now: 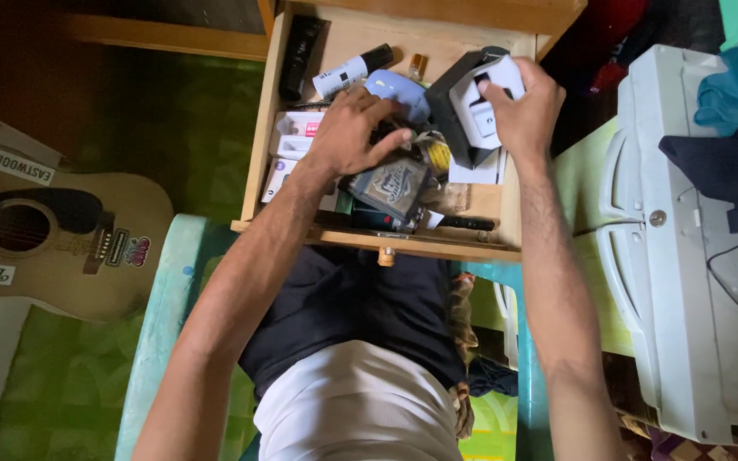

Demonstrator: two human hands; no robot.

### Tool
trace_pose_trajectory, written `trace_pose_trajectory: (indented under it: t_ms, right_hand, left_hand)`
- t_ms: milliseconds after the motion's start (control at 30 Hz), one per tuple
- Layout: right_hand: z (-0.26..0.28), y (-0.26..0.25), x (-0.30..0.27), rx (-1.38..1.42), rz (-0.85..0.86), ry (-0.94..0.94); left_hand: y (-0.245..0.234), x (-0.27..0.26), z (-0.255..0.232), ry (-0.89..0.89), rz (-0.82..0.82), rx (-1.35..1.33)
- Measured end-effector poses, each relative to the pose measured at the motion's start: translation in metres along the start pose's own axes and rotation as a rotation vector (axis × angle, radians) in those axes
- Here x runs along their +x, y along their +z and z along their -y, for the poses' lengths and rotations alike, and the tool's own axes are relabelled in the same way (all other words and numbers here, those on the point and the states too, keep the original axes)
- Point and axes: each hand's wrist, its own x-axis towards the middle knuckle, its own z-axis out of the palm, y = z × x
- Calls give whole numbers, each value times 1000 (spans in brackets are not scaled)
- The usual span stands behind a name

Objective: Organizing and searching through various items inside a wooden desk drawer

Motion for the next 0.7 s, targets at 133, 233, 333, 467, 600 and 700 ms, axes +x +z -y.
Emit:
trace_pose_trajectory:
  t_ms: [133,233,333,467,600,700]
  right_hand:
    - [-3,23,15,30,-155,21]
    - [13,46,23,252,-113,161]
    - [24,73,30,448,-51,358]
    - [33,104,27,642,11,256]
    - [56,102,18,611,-9,199]
    - [51,97,12,671,-12,244]
  left_hand:
    - [-4,0,-3,26,-64,-7]
    - [-10,2,-3,-18,-153,-47]
    - [-12,1,4,-138,-171,-135]
    - [-3,0,25,-179,-339,-190]
    - [-5,-2,30,-296,-337,-178]
    - [5,-2,36,-203,-383,-130]
